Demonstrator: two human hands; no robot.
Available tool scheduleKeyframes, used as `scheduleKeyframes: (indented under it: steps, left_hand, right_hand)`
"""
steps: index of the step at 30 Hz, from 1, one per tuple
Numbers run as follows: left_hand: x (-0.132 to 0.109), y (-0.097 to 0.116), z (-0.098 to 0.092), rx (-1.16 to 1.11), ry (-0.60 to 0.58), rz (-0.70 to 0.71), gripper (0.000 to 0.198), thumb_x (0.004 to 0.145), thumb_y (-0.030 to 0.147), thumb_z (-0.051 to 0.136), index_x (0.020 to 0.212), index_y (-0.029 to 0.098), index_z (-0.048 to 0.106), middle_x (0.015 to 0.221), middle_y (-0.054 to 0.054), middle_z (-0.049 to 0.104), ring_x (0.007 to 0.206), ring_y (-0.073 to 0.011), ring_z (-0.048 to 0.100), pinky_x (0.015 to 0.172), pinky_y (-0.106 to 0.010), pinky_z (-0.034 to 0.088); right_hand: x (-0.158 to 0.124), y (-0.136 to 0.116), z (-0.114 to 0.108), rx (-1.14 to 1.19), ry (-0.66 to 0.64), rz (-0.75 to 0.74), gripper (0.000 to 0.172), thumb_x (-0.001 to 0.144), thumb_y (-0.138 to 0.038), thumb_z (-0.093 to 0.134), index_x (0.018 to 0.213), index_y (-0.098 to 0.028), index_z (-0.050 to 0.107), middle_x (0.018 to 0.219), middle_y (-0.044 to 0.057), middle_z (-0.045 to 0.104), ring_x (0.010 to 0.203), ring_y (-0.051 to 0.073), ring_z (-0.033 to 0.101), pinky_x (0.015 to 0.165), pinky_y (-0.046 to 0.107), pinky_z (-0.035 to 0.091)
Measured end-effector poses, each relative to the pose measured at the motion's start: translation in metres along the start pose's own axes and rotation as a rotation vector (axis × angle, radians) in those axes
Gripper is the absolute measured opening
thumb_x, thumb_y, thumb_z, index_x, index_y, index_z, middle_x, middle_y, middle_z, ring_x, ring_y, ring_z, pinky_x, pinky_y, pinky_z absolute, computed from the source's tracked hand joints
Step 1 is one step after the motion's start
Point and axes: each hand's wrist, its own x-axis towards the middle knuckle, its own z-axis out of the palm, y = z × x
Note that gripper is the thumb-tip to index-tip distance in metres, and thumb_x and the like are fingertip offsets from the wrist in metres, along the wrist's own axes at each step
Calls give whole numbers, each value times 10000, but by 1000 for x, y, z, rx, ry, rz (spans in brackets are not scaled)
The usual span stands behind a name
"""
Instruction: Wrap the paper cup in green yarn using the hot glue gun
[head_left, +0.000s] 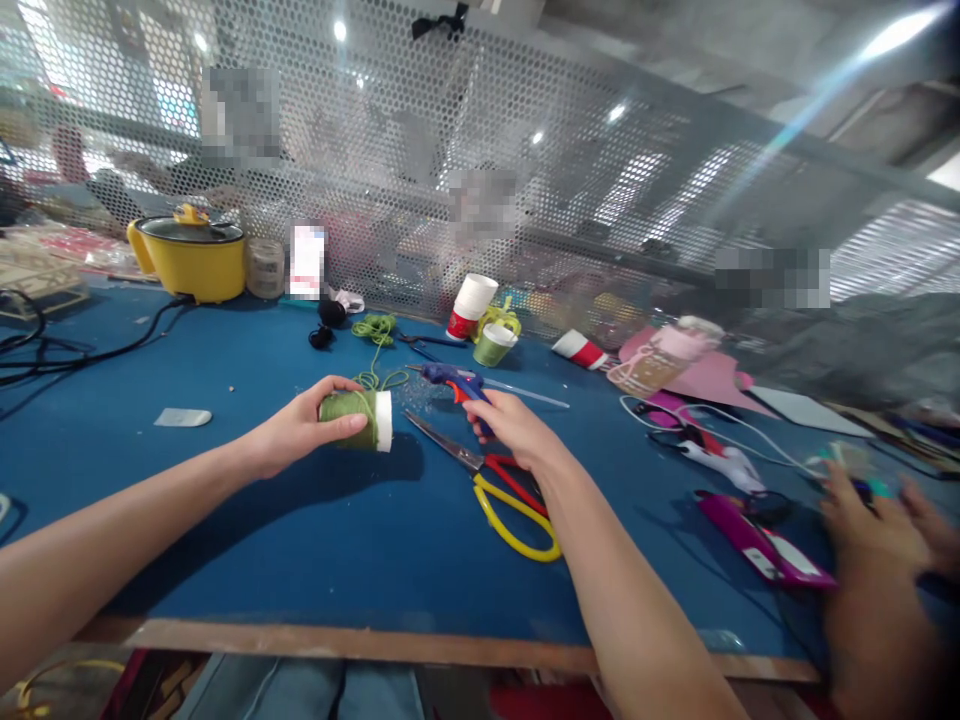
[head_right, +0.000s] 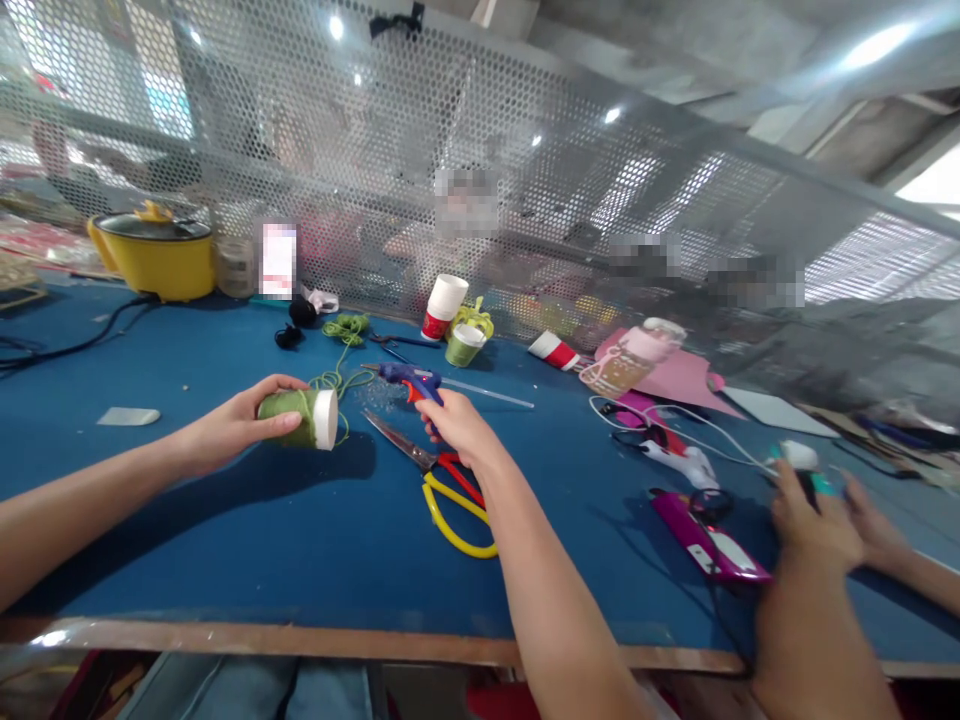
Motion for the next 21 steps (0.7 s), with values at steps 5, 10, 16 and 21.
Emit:
scheduleKeyframes:
  steps: [5,10,16,21]
  left_hand:
    - [0,-1,1,108,28,57,420,701,385,614,1027,173,455,763,14,544,661,-117,516,614,-243,415]
    - [2,-3,-3,261,90,134,438,678,365,628,1029,168,456,732,27,514,630,-115,485,580,-236,395]
    - [7,-6,-9,257,147,141,447,659,370,636,1019,170,461,761,15,543,662,-130,520,601,-242,417]
    - [9,-8,-12,255,166,129,456,654,402,632,1010,168,469,744,16,551,643,-133,526,594,-251,421]
  right_hand:
    - [-11,-8,-3,323,-92,-3,272,729,-416,575,685,-162,491,555,-35,494,462,64,485,430,185,425]
    - [-23,-15,3,448,-171,-82,207,668,-254,639,811,-151,530,662,11,614,541,99,575,494,218,480]
    - [-44,-28,13,336,-259,-214,203,696,-278,601,817,-116,585,524,-11,567,454,84,510,409,190,415]
    - [-50,-31,18,171,-120,-239,211,696,-343,587,694,-132,571,496,-10,548,400,81,472,404,210,413]
